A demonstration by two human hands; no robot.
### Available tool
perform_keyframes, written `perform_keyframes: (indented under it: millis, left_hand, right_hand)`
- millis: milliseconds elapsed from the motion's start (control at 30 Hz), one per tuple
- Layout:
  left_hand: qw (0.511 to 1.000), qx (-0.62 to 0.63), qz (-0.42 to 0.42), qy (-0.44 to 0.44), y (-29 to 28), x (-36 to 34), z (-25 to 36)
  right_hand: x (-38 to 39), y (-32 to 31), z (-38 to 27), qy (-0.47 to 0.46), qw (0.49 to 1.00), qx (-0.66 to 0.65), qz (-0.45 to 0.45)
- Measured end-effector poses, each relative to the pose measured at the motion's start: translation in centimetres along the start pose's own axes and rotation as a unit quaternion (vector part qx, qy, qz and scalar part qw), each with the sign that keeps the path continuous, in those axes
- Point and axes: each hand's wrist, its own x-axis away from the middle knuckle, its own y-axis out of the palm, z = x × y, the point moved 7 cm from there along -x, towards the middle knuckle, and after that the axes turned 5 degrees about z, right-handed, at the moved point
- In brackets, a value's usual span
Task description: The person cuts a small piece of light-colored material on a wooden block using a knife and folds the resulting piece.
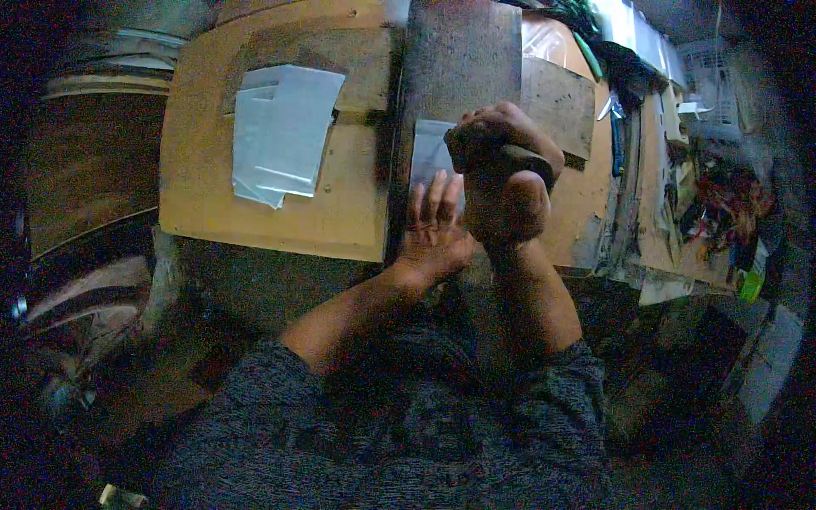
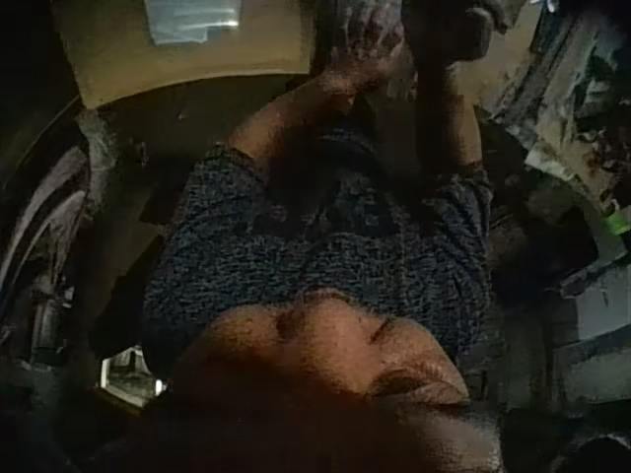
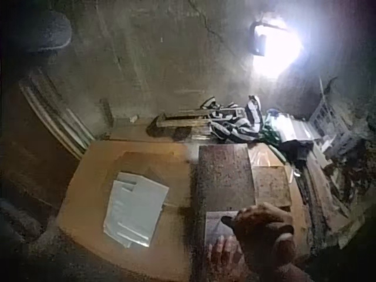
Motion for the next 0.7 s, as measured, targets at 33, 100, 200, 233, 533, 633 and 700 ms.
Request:
perform_keyframes:
  millis: [33, 100, 200, 233, 533, 633, 700]
  left_hand:
    - [1.0, -0.016, -0.001, 0.002, 0.0, -0.2, -0.1]
    - [0.999, -0.028, 0.017, 0.004, 0.1, -0.2, -0.2]
    - [0.999, -0.034, 0.022, 0.015, 0.1, 0.0, 0.0]
    - [0.999, -0.038, 0.014, 0.018, 0.2, -0.1, 0.0]
    - [0.997, -0.047, 0.056, 0.02, -0.5, -0.4, 0.2]
    - [0.997, -0.049, 0.056, 0.016, -0.8, -0.3, 0.2]
    - [0.998, -0.042, 0.055, 0.01, -0.8, -0.8, 0.1]
  right_hand:
    - [0.0, 0.9, -0.6, -0.002, 1.0, 0.001, -0.001]
    - [0.6, 1.0, -1.5, -0.009, 0.995, 0.005, 0.096]
    - [0.7, 0.0, -1.2, -0.01, 0.999, 0.042, -0.006]
    - [0.7, 0.5, -1.1, -0.01, 0.997, 0.052, -0.052]
    - [0.3, -2.0, -2.6, -0.026, 0.998, 0.051, 0.038]
    - [0.9, -2.2, -3.0, 0.001, 0.993, -0.015, 0.12]
    - [1.3, -2.5, -3.4, 0.0, 0.993, 0.006, 0.122]
